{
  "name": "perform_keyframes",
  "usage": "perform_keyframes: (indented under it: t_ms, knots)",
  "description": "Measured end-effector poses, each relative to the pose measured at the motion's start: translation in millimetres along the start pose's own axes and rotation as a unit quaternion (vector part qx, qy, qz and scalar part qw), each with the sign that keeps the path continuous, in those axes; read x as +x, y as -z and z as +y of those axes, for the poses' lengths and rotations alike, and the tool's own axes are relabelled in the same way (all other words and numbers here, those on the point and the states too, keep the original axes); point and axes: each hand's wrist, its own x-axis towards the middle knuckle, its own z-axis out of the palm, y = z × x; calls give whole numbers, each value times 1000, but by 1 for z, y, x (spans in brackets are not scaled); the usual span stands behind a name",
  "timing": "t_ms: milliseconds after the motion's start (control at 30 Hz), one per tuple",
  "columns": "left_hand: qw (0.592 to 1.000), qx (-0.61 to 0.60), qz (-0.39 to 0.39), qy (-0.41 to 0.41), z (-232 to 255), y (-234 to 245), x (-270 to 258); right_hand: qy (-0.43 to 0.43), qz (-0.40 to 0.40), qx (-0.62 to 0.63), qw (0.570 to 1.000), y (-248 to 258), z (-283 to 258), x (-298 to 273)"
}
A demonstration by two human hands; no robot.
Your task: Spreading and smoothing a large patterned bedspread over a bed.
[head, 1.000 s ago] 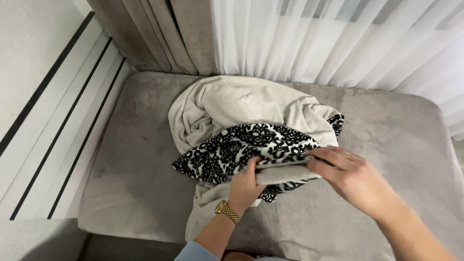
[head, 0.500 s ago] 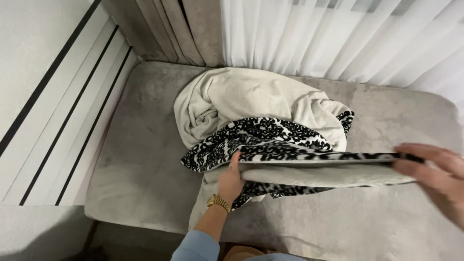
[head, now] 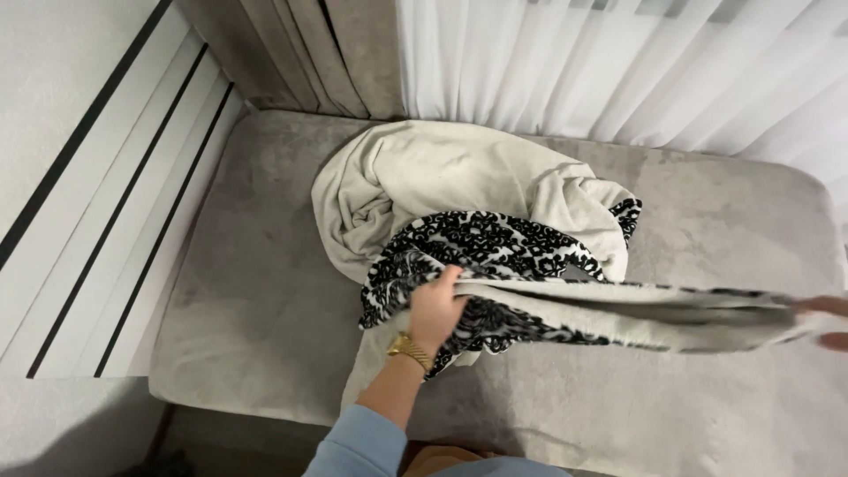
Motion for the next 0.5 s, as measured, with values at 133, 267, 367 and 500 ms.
perform_keyframes:
  t_ms: [133, 267, 367, 500]
  knots:
    - [996, -15, -91, -7, 65, 8, 12, -52, 216, 63, 973, 62, -420, -81]
    - [981, -11, -176, -77, 104, 0, 7, 217, 158, 159, 950, 23, -574, -82]
    - [985, -28, -142, -99, 104, -7, -4, 245, 190, 89, 946, -44, -559, -28]
    - [981, -69, -179, -36, 93, 17, -10, 189, 250, 28, 949, -55, -558, -21]
